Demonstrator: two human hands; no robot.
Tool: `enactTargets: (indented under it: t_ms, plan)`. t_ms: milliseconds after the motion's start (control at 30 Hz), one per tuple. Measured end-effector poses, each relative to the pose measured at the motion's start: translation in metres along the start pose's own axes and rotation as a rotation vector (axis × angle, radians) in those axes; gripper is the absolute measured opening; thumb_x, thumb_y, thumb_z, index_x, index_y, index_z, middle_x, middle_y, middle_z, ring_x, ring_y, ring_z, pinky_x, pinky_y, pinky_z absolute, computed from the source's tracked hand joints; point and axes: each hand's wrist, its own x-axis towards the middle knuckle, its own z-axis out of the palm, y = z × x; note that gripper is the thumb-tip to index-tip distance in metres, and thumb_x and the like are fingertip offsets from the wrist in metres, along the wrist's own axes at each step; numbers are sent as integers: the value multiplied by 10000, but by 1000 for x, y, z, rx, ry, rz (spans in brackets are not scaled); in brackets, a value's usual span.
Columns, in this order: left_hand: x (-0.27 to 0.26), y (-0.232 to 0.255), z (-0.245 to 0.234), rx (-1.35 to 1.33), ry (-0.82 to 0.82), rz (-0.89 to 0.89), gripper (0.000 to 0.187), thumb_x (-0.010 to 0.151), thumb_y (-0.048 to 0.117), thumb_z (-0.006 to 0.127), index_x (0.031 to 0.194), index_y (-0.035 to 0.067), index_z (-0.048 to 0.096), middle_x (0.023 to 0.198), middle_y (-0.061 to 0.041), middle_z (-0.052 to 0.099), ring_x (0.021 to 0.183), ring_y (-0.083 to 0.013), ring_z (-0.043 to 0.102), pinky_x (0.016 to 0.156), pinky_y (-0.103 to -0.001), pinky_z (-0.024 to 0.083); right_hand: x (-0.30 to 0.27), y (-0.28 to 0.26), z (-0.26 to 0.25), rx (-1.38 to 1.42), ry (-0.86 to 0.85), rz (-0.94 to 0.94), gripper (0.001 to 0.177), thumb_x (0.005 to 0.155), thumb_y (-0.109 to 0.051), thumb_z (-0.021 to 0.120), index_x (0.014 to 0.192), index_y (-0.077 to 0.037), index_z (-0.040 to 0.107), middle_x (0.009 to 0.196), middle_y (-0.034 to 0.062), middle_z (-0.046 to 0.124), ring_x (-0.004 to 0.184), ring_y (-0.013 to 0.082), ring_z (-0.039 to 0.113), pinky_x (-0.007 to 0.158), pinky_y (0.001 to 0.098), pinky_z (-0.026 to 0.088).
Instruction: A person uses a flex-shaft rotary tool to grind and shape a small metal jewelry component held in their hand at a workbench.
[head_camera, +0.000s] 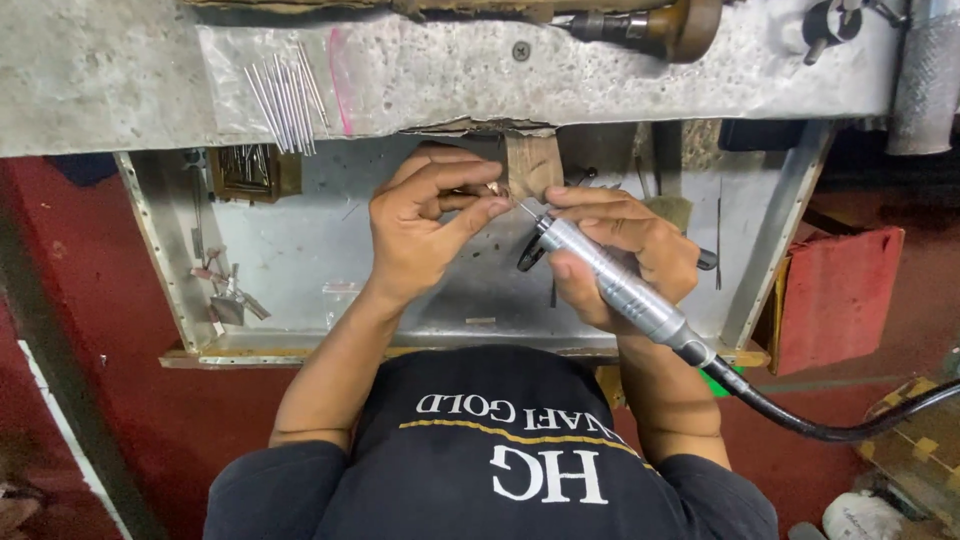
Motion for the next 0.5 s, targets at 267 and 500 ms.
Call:
enactTargets:
  t_ms: [267, 500]
  plan:
    - [2, 11, 5, 63, 25, 16, 202, 837, -99, 842, 997, -133, 722, 1041, -263, 702, 966, -361, 761, 776, -356, 686, -4, 5, -2, 43, 6, 0, 280, 887, -27, 777, 837, 153, 569, 787, 324, 699, 810, 564, 749, 715, 536, 623]
    - [1, 11, 3, 124, -58, 62, 213, 858, -64, 838, 1042, -106, 740, 1110, -269, 711, 984, -373, 766, 798, -385, 685, -3, 7, -3, 73, 0, -6, 274, 893, -21, 767, 856, 159, 564, 794, 327, 695, 826, 570, 748, 730, 540, 623]
